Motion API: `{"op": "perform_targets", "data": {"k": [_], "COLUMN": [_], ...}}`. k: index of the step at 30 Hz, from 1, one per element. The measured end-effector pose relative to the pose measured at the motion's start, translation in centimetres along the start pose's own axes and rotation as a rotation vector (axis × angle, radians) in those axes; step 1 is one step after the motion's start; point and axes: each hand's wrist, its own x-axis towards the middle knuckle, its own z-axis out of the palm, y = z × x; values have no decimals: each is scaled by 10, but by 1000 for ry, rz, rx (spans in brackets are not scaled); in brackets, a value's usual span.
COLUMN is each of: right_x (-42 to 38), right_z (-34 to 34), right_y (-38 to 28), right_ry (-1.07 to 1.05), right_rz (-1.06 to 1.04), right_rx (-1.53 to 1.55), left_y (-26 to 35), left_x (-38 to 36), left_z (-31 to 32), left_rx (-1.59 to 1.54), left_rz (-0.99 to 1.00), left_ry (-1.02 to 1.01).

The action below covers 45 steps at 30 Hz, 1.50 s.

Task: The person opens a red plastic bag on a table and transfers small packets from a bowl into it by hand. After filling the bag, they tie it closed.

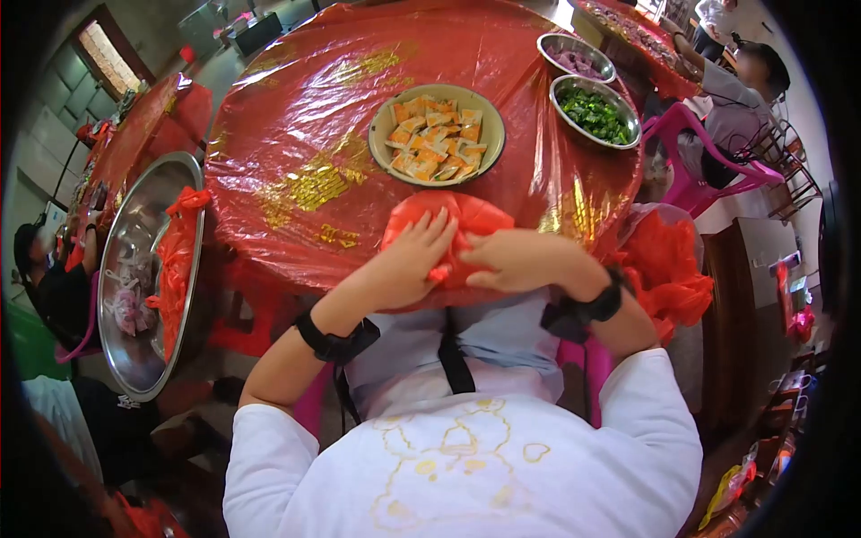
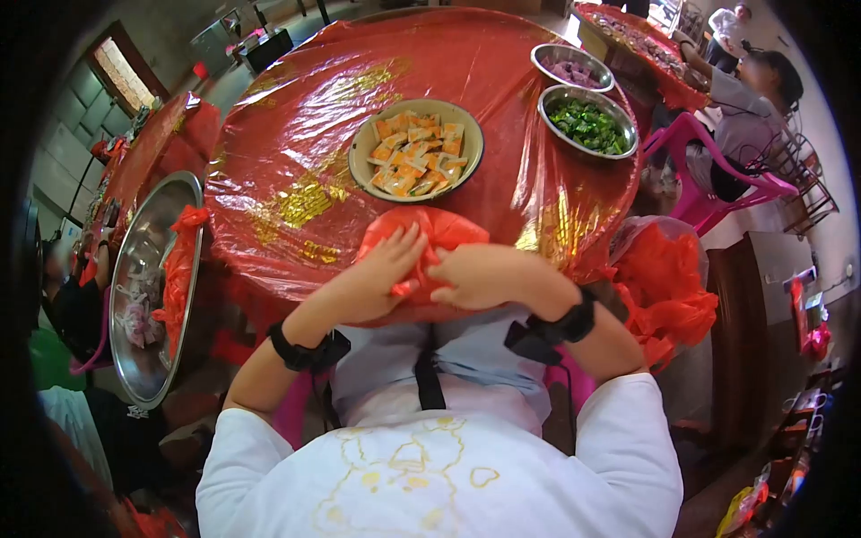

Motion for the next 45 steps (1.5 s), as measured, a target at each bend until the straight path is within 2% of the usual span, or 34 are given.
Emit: {"op": "perform_targets", "data": {"k": [1,4,9,12,13,14,16,18,19,20,21,22,24,25,27,28,29,30,32,34,36,38,41,44,45], "right_x": [4,12,9,2,-1,-4,-35,-68,-87,-107,-123,-137,-163,-176,-199,-207,-215,-224,-242,-258,-272,-286,-298,-295,-292], "right_z": [5,5,9,-2,-4,-9,-43,-61,-68,-75,-78,-77,-68,-60,-44,-40,-38,-36,-21,-3,12,35,74,117,127], "right_y": [-2,-3,2,-2,6,13,-3,-10,-17,-24,-25,-22,-15,-8,4,4,2,3,22,49,81,113,159,189,190], "right_ry": [-24,-91,-2,-23,18,60,64,324,326,419,513,513,415,413,296,294,318,340,353,373,253,239,200,239,317], "right_rz": [58,105,50,103,-28,-163,-197,-190,-184,-116,-49,-45,143,144,365,368,535,704,799,892,1028,1062,1104,1109,1097], "right_rx": [-13,-51,-52,-65,-8,46,52,42,39,53,67,68,58,65,15,22,75,129,163,194,494,558,597,495,353], "left_y": [5,5,5,6,5,3,2,10,1,-3,-2,-22,-38,-57,-73,-76,-86,-100,-148,-188,-241,-291,-245,-183,-233], "left_x": [1,3,9,11,11,7,-9,-40,-58,-78,-100,-129,-184,-220,-279,-301,-325,-353,-420,-473,-534,-591,-549,-462,-515], "left_z": [7,8,1,-3,-5,-11,-35,-72,-88,-106,-127,-141,-173,-186,-206,-212,-214,-212,-195,-165,-123,-67,-52,-88,-72], "left_rx": [126,114,97,70,67,77,52,-66,6,56,138,163,279,313,433,516,534,551,688,692,399,256,27,-140,-8], "left_rz": [-30,-90,-133,-195,-183,-176,-242,-353,-437,-472,-604,-568,-602,-695,-845,-899,-961,-1022,-1106,-1216,-1311,-1317,-1593,-1750,-1664], "left_ry": [25,-20,-103,2,152,160,443,616,645,754,795,879,981,975,972,975,1008,1040,1065,950,805,732,734,845,848]}}
